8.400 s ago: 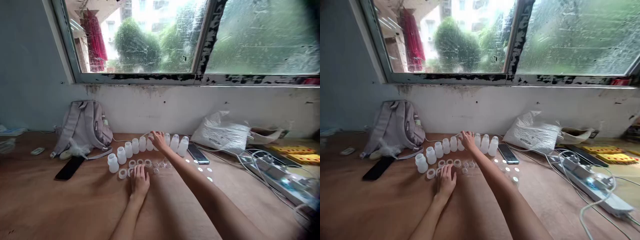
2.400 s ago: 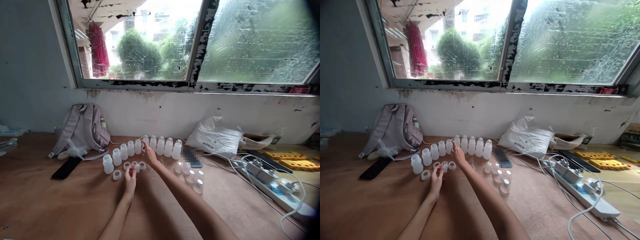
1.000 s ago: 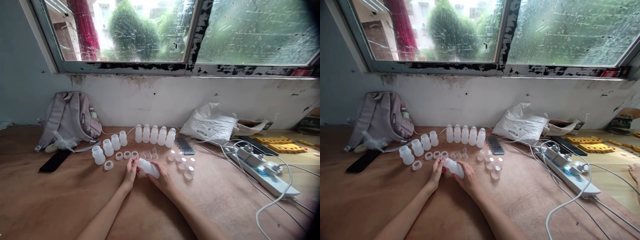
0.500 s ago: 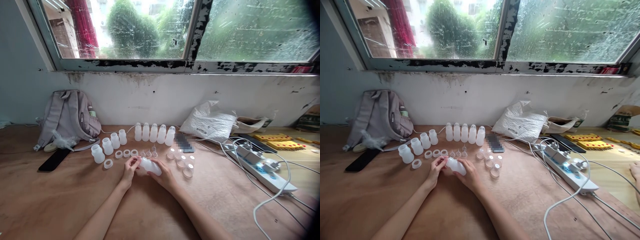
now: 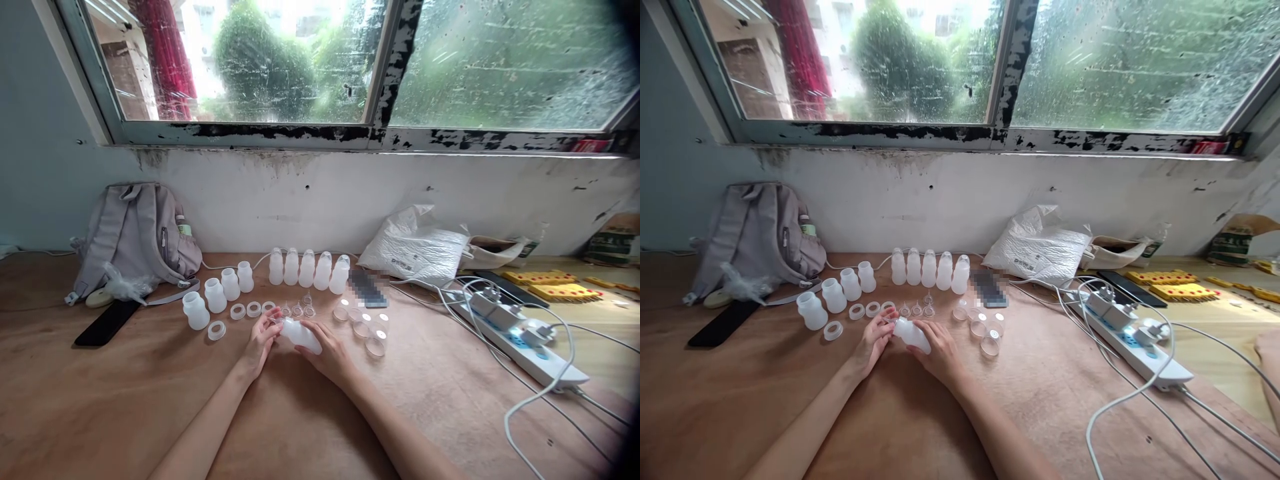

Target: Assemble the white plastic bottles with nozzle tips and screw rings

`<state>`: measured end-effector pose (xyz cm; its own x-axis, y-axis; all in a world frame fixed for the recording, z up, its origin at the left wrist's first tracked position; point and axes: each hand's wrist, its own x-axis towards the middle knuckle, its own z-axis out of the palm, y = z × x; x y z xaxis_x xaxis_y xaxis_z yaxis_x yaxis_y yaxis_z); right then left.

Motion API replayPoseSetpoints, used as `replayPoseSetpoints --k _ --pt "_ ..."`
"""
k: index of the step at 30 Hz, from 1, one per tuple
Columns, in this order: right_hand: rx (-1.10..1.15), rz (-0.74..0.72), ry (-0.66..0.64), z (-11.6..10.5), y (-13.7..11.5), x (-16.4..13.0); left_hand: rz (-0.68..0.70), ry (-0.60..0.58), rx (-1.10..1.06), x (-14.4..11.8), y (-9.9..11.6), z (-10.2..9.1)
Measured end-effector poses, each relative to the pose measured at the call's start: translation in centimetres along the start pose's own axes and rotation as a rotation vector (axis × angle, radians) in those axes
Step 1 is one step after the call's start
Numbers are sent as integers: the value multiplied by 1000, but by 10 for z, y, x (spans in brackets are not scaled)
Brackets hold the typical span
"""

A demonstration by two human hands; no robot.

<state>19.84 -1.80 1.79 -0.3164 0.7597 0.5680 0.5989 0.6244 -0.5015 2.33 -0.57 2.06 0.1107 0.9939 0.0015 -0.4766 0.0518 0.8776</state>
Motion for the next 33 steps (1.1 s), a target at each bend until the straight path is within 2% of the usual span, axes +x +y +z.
replayPoseSetpoints --k 3,5,8,10,11,13,17,20,23,26,28,30,33 --pt "167 105 0 -2 -7 0 -41 -22 56 -1 0 0" --pt "416 321 -61 -4 -11 1 -49 -100 33 -3 5 1" --pt "898 699 -249 -9 -17 3 -62 -228 -41 -8 14 4" --pt "1101 808 -332 -13 -20 5 -52 -255 -81 -11 19 6" --pt "1135 807 -342 -14 -22 6 -41 -247 -98 -12 19 6" --pt "1058 731 -313 -13 -24 6 -38 -210 -129 -12 17 7" --pt "522 392 -114 2 -27 -4 -131 -134 -115 -10 4 8" --pt "260 201 -58 12 -30 -11 -143 -16 -51 -12 -5 12" --pt "338 269 -128 15 -36 -12 -111 92 -53 -15 -8 15" --pt "548 443 -238 14 -41 -9 -78 123 -88 -16 -6 17" --pt "629 499 -271 14 -42 -8 -69 126 -82 -17 -3 19" --pt "598 462 -237 16 -42 -9 -57 131 -74 -18 0 21" --pt "397 299 -108 20 -41 -13 -10 157 -83 -20 3 25"
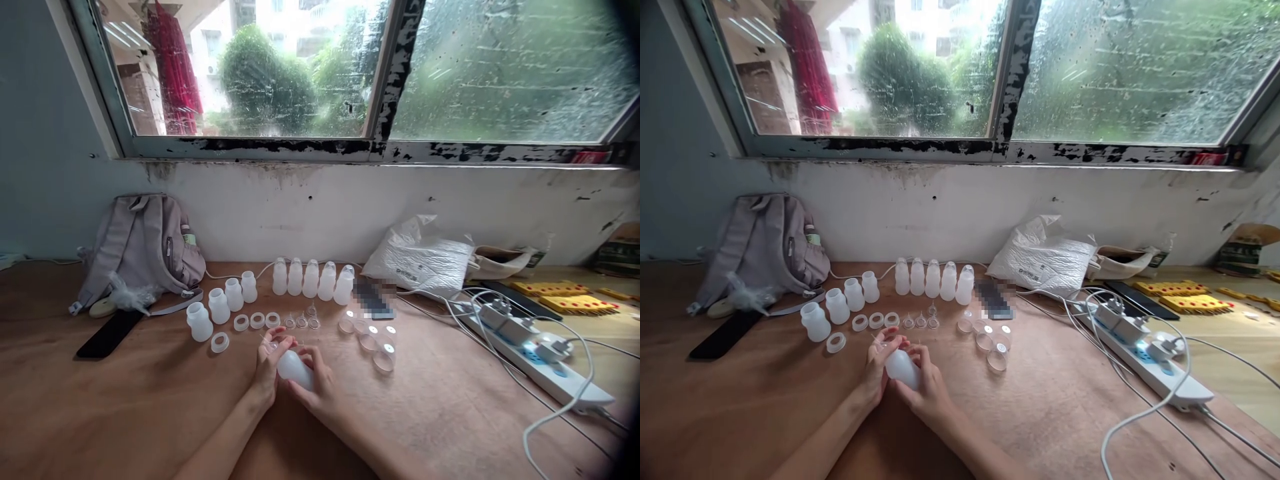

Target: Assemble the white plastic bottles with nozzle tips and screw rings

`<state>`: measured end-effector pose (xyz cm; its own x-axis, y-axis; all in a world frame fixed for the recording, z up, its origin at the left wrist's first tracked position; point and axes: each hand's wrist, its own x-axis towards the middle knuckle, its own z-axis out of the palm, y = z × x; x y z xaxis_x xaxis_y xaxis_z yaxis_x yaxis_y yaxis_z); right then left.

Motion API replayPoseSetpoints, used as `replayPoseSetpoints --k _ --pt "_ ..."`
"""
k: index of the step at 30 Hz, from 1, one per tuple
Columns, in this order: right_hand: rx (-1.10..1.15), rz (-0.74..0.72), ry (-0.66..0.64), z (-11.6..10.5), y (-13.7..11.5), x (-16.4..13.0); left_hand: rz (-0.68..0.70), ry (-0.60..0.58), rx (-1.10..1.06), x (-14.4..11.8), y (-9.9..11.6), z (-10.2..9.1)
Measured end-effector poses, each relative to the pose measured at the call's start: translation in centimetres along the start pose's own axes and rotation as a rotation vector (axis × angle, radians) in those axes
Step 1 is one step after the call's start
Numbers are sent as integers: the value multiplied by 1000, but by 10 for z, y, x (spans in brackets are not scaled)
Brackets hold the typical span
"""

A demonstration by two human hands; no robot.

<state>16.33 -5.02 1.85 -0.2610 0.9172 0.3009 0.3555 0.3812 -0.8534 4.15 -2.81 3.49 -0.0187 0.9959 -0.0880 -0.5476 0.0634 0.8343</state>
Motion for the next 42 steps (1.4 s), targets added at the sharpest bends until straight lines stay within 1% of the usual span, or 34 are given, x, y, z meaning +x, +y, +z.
replayPoseSetpoints --k 2,4,7,9,11,14,17,20,22,24,25,27,29,30,31,32,33,35,37,38,40,42 --pt "-99 -81 57 1 -1 -2 0 -25 6 -1 -1 1" --pt "-102 -86 56 1 -5 -3 -26 -64 16 -2 -2 0" --pt "-6 -1 5 -2 -14 -3 -26 -63 -4 -1 -5 -2" --pt "39 72 -2 -4 -19 -2 -18 -57 -10 0 -6 -3" --pt "95 145 -5 -6 -19 -2 -10 -69 12 2 -5 -3" --pt "248 239 -69 -6 -16 -3 12 -94 74 2 -2 -4" --pt "372 242 -114 -5 -14 -3 14 -154 139 1 2 -6" --pt "387 183 -76 -3 -14 -3 38 -207 142 0 5 -6" --pt "314 164 6 -2 -13 -1 48 -196 120 -1 4 -5" --pt "220 137 87 -3 -10 1 3 -205 129 -1 2 -3" --pt "187 115 103 -5 -8 3 -27 -225 142 -1 1 -2" --pt "140 65 74 -11 -5 7 -65 -267 149 -1 -1 -2" --pt "46 10 57 -22 -1 12 -70 -262 110 0 -2 -2" --pt "-34 -18 82 -29 2 16 -78 -240 78 0 -2 -3" --pt "-135 -51 139 -37 6 19 -97 -213 42 1 -2 -4" --pt "-240 -77 225 -46 10 22 -123 -188 6 2 -2 -5" --pt "-348 -79 296 -55 15 25 -148 -166 -30 3 -2 -7" --pt "-569 -25 446 -74 27 30 -177 -146 -96 5 0 -9" --pt "-760 90 600 -90 39 32 -172 -151 -155 5 3 -11" --pt "-821 148 644 -96 44 33 -166 -160 -186 5 5 -12" --pt "-903 230 653 -103 52 32 -179 -180 -259 4 8 -12" --pt "-944 259 608 -103 57 32 -219 -183 -324 3 10 -11"
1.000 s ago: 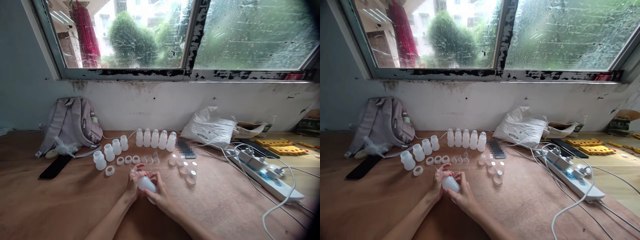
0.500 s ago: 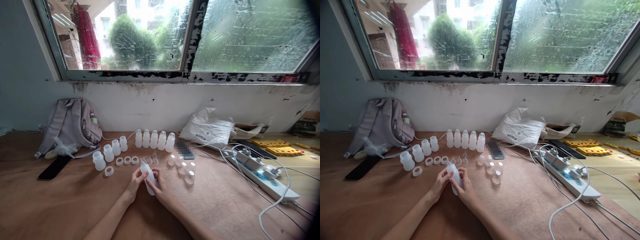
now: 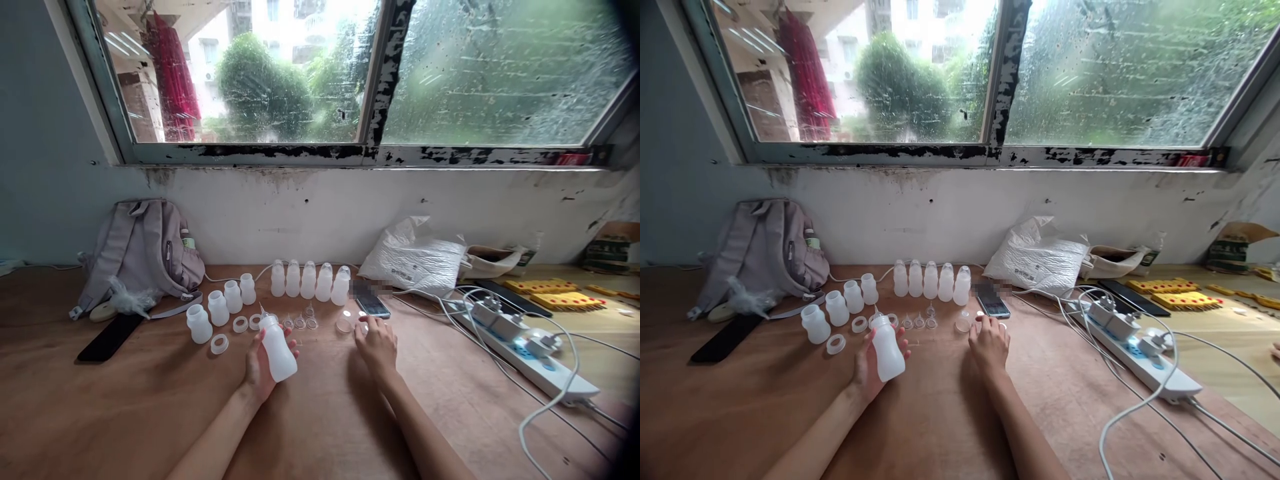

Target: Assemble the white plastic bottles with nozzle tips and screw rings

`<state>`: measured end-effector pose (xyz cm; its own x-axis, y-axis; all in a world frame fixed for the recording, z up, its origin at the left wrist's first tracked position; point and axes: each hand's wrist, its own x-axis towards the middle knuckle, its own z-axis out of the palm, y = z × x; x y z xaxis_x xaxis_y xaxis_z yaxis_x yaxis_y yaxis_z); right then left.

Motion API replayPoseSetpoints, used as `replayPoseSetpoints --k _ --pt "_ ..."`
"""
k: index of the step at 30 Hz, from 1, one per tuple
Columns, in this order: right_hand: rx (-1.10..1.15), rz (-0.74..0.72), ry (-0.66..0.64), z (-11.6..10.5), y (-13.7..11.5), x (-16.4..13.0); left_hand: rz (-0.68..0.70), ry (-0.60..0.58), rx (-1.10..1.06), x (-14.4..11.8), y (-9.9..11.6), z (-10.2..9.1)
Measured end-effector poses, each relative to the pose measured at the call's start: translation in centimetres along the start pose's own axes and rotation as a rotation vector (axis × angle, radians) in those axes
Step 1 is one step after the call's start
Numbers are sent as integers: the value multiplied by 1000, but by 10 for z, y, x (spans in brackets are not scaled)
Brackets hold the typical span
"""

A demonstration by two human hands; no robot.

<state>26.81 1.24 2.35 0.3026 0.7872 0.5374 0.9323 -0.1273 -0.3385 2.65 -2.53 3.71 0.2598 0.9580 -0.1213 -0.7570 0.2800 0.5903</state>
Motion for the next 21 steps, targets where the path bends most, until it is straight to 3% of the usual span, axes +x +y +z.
replayPoseSetpoints --k 7,11,14,18,21 --pt "151 -132 -79 7 -5 -5 11 53 123 1 -1 2" --pt "361 -159 26 4 -7 -3 28 74 260 2 -3 4" --pt "698 -60 43 -2 -15 -4 65 37 441 2 -7 3" --pt "1184 124 -87 -6 -28 -12 120 -71 737 2 -15 2" --pt "1362 249 -168 -5 -34 -16 127 -124 862 2 -18 1"
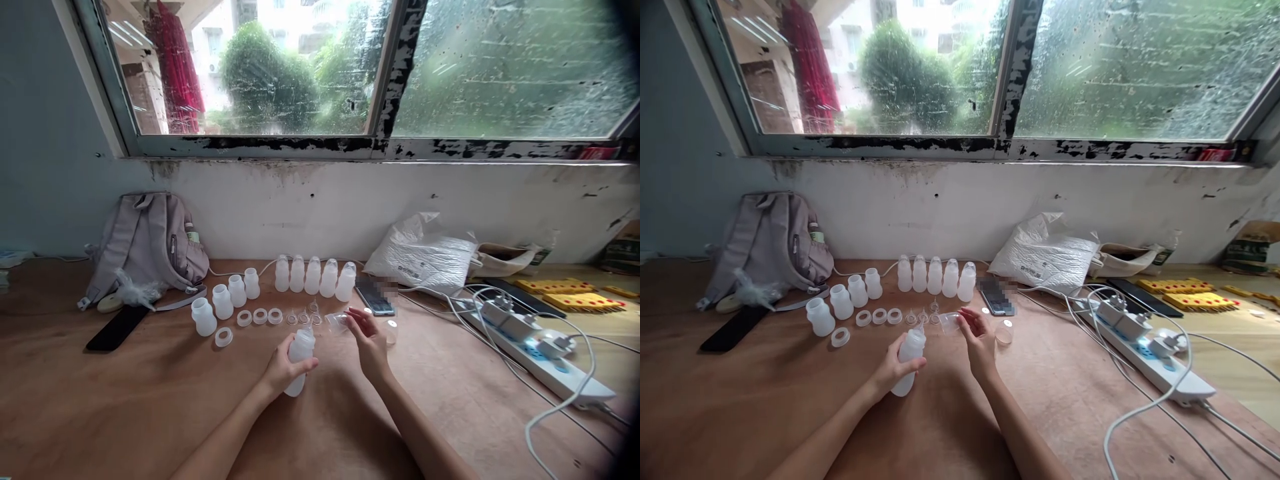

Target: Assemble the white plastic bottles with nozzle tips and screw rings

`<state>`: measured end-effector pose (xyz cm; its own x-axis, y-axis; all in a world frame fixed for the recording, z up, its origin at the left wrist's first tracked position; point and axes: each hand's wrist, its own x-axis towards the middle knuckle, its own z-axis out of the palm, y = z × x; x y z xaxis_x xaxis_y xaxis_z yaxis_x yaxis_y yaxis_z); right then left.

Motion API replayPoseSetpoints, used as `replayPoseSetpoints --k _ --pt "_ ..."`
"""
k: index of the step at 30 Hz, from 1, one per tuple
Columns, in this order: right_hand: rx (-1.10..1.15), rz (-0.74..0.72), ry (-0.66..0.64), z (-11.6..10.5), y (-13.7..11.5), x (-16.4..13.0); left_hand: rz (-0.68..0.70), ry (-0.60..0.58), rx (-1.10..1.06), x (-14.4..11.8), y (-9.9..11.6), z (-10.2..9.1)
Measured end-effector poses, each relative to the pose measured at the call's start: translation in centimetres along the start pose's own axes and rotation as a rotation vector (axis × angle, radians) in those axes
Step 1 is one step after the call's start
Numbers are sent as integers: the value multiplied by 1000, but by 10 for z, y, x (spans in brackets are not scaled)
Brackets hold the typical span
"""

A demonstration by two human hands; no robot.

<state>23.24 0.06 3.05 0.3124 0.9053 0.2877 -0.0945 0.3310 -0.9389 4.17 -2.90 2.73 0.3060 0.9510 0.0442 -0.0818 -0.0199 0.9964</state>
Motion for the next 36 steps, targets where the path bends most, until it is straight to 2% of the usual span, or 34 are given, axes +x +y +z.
replayPoseSetpoints --k 4,7,17,22,30,36 --pt "170 158 -39 4 -4 -2 41 -12 183 0 1 -1" --pt "226 196 -57 6 -8 -4 37 -46 249 0 5 -2" --pt "12 101 -157 16 -11 -17 6 -147 411 -7 13 1" --pt "-82 81 -239 21 -12 -21 18 -150 436 -6 10 0" --pt "-91 61 -285 23 -14 -25 -27 -202 404 -6 7 -1" --pt "-98 67 -293 25 -19 -29 -141 -353 205 -4 3 -1"
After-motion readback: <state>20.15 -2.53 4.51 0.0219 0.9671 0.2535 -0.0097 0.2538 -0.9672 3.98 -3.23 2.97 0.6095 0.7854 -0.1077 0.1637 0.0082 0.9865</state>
